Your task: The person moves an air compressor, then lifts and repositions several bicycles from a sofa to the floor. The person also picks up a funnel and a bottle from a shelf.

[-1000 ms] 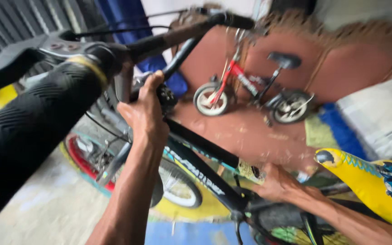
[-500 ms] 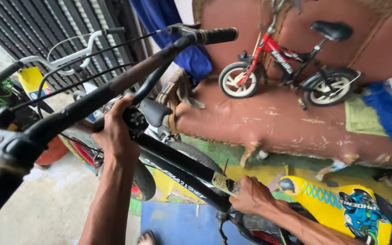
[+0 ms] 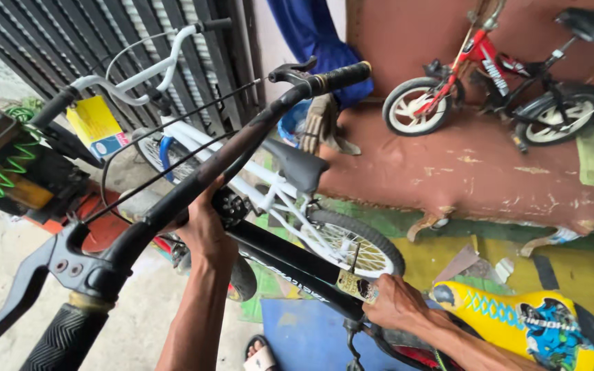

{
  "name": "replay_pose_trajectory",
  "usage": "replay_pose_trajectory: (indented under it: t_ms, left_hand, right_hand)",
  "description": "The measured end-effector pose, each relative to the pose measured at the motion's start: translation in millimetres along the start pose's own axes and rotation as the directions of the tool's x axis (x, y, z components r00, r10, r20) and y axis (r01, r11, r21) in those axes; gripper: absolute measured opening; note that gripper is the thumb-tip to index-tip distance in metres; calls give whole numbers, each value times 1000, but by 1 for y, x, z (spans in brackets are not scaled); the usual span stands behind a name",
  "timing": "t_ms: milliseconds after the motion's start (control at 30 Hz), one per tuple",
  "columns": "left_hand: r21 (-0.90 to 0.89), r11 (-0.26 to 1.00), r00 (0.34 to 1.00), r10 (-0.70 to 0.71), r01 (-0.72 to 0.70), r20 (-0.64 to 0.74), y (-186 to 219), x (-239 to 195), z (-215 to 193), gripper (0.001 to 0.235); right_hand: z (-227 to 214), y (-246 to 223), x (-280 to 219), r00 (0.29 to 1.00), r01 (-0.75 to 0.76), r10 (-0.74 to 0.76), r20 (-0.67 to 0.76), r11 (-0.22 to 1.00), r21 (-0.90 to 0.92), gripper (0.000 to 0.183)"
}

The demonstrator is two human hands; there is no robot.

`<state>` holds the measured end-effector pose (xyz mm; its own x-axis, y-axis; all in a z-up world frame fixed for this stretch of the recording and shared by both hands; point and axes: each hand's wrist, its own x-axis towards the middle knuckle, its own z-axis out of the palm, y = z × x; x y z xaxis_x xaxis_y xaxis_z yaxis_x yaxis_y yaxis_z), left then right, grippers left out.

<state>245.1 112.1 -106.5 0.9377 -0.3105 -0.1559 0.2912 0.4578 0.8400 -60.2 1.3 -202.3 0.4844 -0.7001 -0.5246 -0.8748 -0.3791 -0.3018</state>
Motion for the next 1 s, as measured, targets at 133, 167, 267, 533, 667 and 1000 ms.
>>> replay_pose_trajectory:
  t_ms: [133, 167, 267, 533, 667, 1000]
  left_hand:
    - [0, 999, 999, -32, 32, -22, 0, 31, -19, 25]
    - [14, 999, 999, -29, 30, -25, -5, 36, -24, 25]
    - [20, 1000, 996, 9, -7, -84, -22, 59, -44, 23]
    - [12, 999, 993, 39, -38, -109, -69, 145, -105, 18]
    - [-18, 1000, 992, 7, -10, -122, -86, 183, -124, 23]
    - [-23, 998, 993, -57, 55, -105, -121, 246, -155, 28]
  right_hand:
    - [22, -27, 16, 997, 70, -69, -46, 997, 34, 52]
    - [30, -29, 20, 999, 37, -36, -21, 998, 44, 50]
    - [57, -32, 37, 999, -43, 42, 17, 998, 56, 50]
    - [126, -73, 113, 998, -56, 57, -6, 996, 73, 62]
    - [155, -86, 145, 994, 76, -70, -79, 994, 78, 69]
    - [189, -116, 214, 995, 85, -80, -67, 994, 73, 49]
